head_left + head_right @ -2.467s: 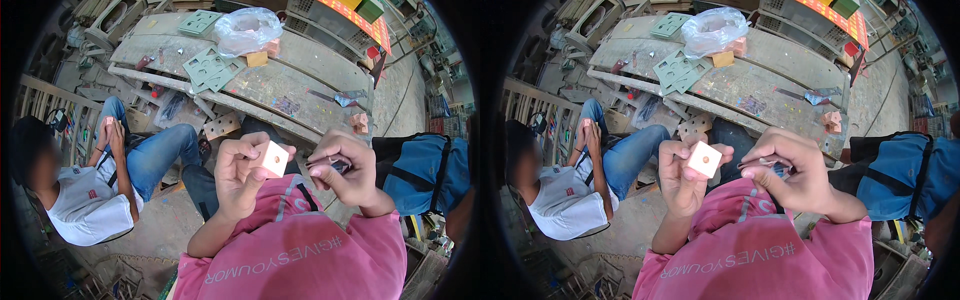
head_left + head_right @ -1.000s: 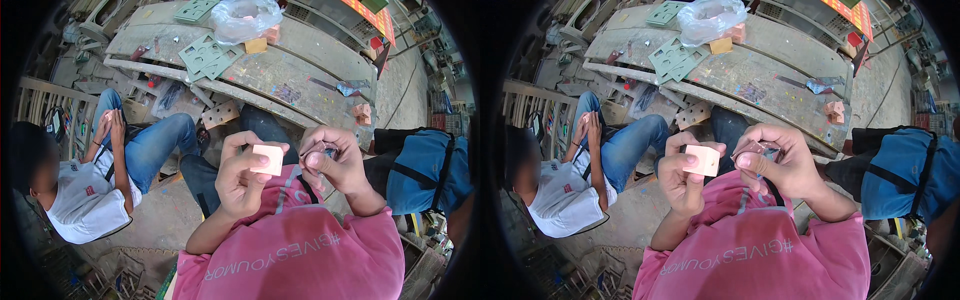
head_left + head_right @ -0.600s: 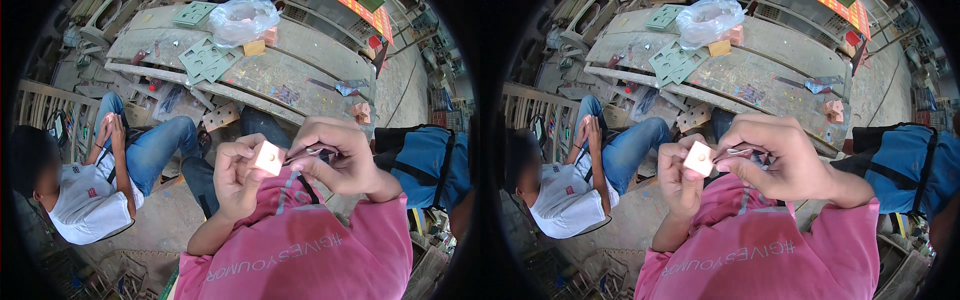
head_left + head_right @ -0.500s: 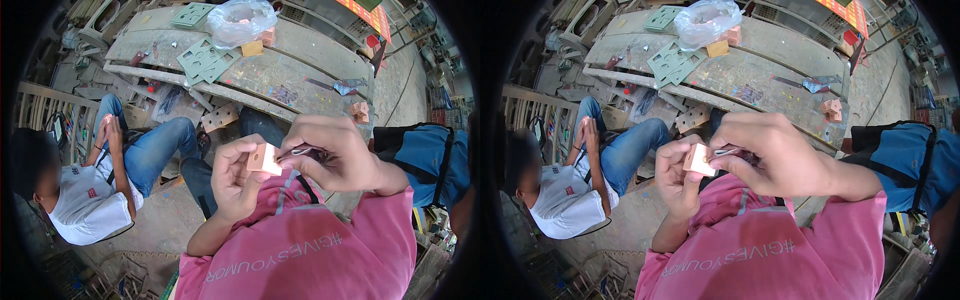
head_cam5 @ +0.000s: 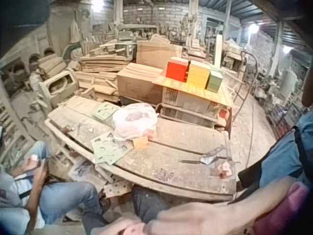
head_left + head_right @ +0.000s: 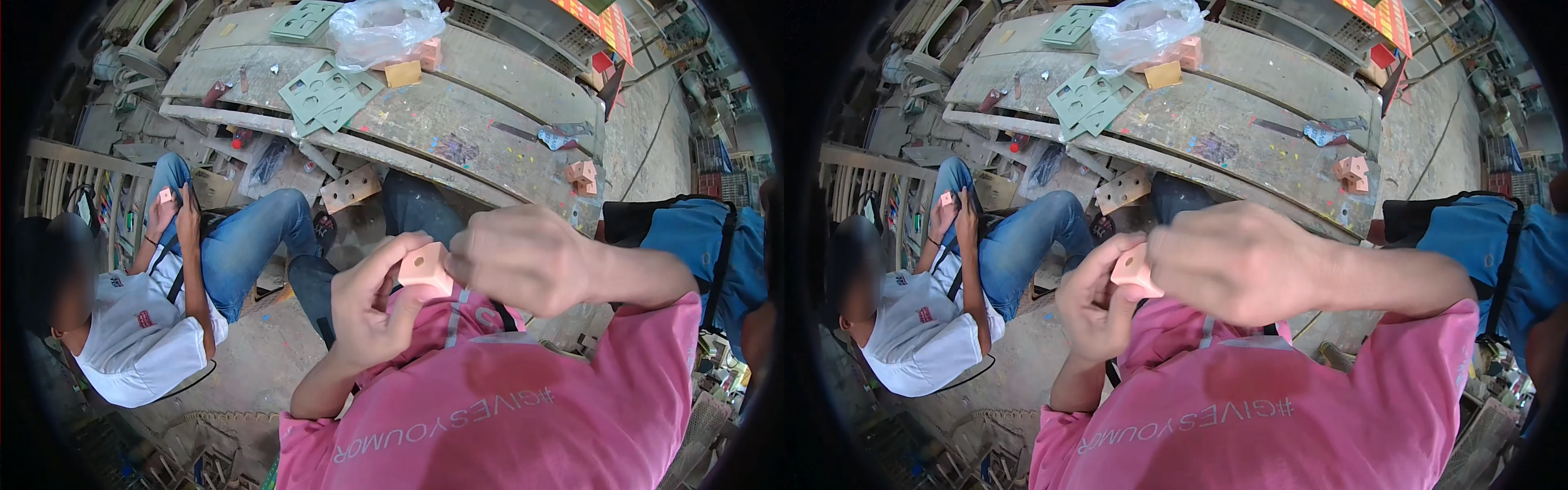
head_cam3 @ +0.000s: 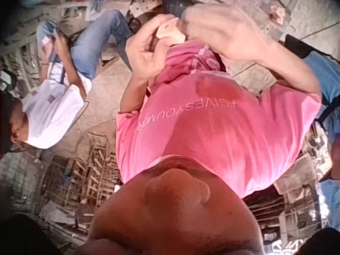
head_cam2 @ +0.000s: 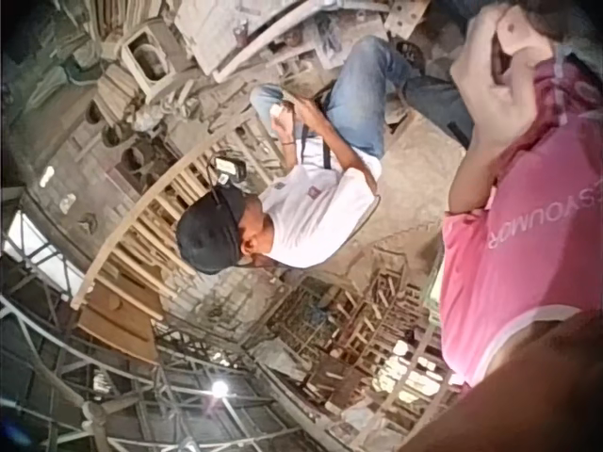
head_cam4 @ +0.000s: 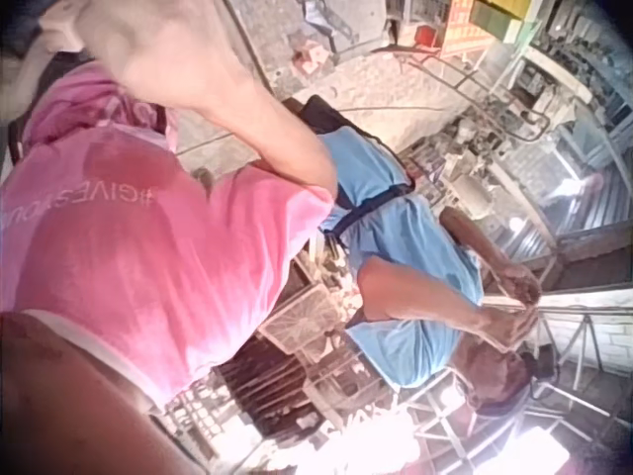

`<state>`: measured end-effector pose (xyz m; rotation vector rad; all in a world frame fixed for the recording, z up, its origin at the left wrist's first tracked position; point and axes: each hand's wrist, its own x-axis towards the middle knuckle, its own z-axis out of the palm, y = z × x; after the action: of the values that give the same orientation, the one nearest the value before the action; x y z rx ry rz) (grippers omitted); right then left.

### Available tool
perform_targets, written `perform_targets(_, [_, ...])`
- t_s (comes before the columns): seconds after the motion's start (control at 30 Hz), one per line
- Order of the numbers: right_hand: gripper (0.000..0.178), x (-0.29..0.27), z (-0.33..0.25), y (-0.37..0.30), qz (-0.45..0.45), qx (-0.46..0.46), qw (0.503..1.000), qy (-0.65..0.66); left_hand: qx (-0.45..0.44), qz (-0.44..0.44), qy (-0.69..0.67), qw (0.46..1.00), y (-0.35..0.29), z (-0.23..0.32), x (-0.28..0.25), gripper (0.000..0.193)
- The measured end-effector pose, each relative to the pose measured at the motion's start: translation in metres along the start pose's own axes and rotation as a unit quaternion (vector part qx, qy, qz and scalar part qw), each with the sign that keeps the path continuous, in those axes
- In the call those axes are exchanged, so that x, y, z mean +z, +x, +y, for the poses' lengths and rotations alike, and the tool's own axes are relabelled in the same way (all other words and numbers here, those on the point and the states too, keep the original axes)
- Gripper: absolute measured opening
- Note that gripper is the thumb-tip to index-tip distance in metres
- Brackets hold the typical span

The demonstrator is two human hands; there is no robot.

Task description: The person uses a small knife to carve a hole into a small wooden block. They then use a sanding block to smooth the edges of the carved block. The person repeats this process on another wooden block, carving and sanding it.

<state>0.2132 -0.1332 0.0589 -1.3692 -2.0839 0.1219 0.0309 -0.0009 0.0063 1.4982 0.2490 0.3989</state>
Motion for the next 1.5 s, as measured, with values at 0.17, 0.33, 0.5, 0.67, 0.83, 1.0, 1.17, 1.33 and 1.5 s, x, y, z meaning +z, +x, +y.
perform_targets(0.17, [0.016, 0.0, 0.001, 0.004, -0.021, -0.093, 0.992, -0.085, -0.127, -0.115, -0.183, 0.968, 0.013, 0.004, -0.011, 0.035])
perform_targets(0.33, [0.011, 0.008, 0.002, 0.003, 0.037, 0.242, 0.946, 0.214, 0.064, 0.045, -0.016, 0.997, 0.007, -0.016, 0.007, 0.035])
perform_targets(0.5, [0.016, -0.007, -0.008, 0.01, 0.054, 0.552, 0.499, 0.667, 0.298, 0.082, 0.008, 0.951, 0.021, -0.044, 0.009, 0.031])
perform_targets(0.67, [0.017, -0.018, -0.014, -0.013, 0.204, 0.461, 0.65, 0.569, 0.286, 0.058, -0.136, 0.947, 0.019, -0.041, 0.009, 0.037])
perform_targets(0.83, [0.011, 0.002, -0.022, -0.027, 0.272, 0.399, 0.715, 0.506, 0.359, -0.01, 0.05, 0.932, 0.021, -0.036, -0.009, 0.052])
perform_targets(1.0, [0.005, 0.01, -0.036, -0.021, 0.239, 0.36, 0.759, 0.487, 0.289, -0.04, -0.024, 0.956, 0.016, -0.021, -0.005, 0.054])
perform_targets(1.17, [0.008, 0.004, -0.042, -0.011, 0.203, 0.306, 0.842, 0.395, 0.267, -0.069, -0.027, 0.961, 0.014, -0.019, -0.002, 0.056])
perform_targets(1.33, [0.011, 0.013, -0.038, -0.005, 0.214, 0.282, 0.883, 0.308, 0.329, -0.021, 0.064, 0.942, 0.017, -0.013, 0.008, 0.05])
perform_targets(1.5, [0.012, 0.014, -0.04, -0.006, 0.176, 0.289, 0.905, 0.257, 0.296, 0.022, -0.008, 0.955, 0.013, -0.023, 0.013, 0.061])
